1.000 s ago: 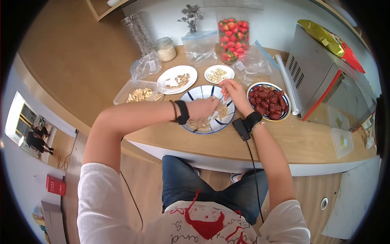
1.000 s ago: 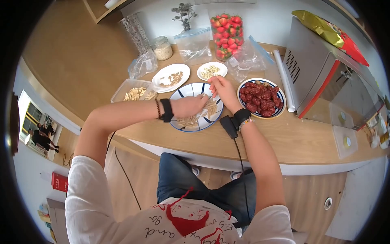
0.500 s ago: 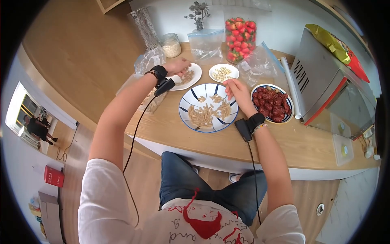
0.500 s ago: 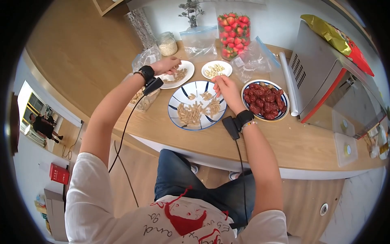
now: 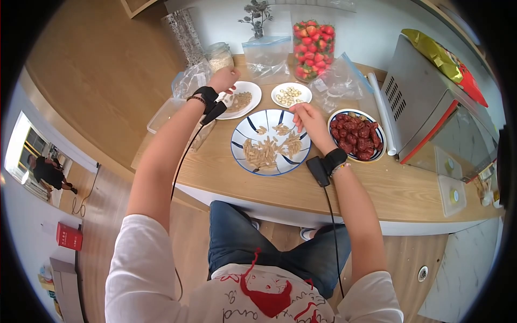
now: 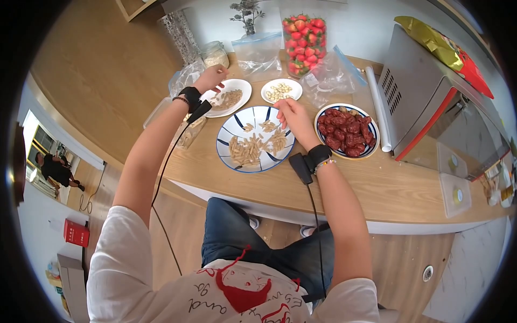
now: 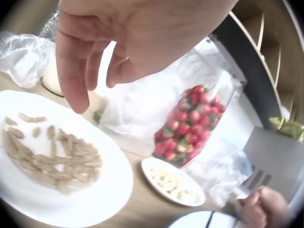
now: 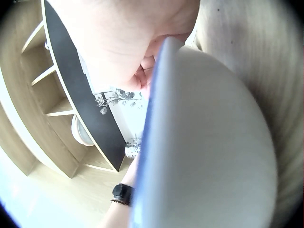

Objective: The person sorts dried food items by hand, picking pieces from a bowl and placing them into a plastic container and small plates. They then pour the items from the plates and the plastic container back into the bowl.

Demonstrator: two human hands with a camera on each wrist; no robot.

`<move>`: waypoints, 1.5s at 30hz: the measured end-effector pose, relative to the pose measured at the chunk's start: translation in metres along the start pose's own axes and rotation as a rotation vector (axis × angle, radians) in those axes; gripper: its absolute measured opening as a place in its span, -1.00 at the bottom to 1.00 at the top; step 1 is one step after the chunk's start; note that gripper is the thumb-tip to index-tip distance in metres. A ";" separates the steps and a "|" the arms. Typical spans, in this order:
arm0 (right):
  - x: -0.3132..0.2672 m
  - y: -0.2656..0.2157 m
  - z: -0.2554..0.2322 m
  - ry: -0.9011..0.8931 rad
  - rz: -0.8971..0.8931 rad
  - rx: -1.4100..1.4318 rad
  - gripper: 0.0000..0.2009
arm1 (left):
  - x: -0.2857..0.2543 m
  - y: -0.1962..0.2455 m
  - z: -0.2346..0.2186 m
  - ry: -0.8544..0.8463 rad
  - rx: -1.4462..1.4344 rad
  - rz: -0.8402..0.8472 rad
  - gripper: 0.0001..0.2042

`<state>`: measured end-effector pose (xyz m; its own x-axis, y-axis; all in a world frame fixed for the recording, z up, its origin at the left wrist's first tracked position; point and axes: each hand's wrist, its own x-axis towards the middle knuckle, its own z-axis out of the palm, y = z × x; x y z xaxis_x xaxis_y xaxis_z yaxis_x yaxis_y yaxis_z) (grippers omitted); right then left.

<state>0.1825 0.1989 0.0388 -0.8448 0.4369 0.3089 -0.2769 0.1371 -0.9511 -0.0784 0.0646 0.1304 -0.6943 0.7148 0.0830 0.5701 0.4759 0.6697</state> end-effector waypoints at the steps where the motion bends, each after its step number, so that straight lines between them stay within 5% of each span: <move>1: 0.000 0.001 0.000 0.001 0.000 0.000 -0.73 | -0.007 0.010 -0.002 -0.022 -0.058 0.036 -0.70; 7: -0.001 0.002 -0.001 -0.007 -0.020 0.016 -0.71 | -0.096 0.041 0.016 -0.520 0.371 0.056 -0.71; 13: 0.001 0.004 -0.001 -0.008 -0.006 0.017 -0.71 | -0.124 0.028 0.025 -0.866 0.308 0.104 -0.48; 17: 0.000 0.002 0.001 0.002 -0.005 0.035 -0.74 | -0.130 0.033 0.043 -0.960 0.273 0.385 -0.47; 20: 0.000 0.005 0.000 -0.006 -0.005 0.020 -0.77 | -0.126 0.030 0.070 -0.854 0.161 0.415 -0.51; 23: 0.000 0.003 0.000 -0.017 -0.002 0.030 -0.77 | -0.122 0.028 0.074 -0.402 0.360 0.661 -0.55; 24: 0.000 0.003 0.000 -0.017 -0.006 0.039 -0.77 | -0.130 0.049 0.061 -0.428 0.352 0.579 -0.56; 30: 0.003 0.010 -0.005 0.041 0.020 0.234 -0.75 | -0.137 0.034 0.074 -0.505 0.397 0.985 -0.36; 33: 0.003 0.010 -0.006 0.067 0.044 0.271 -0.75 | -0.136 0.030 0.093 -0.464 0.586 1.057 -0.32; 37: 0.002 0.009 -0.005 0.039 0.019 0.195 -0.74 | -0.127 0.031 0.102 -0.384 0.584 1.203 -0.44; 45: 0.002 0.008 -0.006 0.048 0.029 0.197 -0.73 | -0.105 0.025 0.111 -0.465 0.533 1.086 -0.79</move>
<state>0.1815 0.2063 0.0322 -0.8320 0.4808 0.2767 -0.3415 -0.0509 -0.9385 0.0576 0.0580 0.0571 0.3865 0.9203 0.0607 0.9204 -0.3891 0.0387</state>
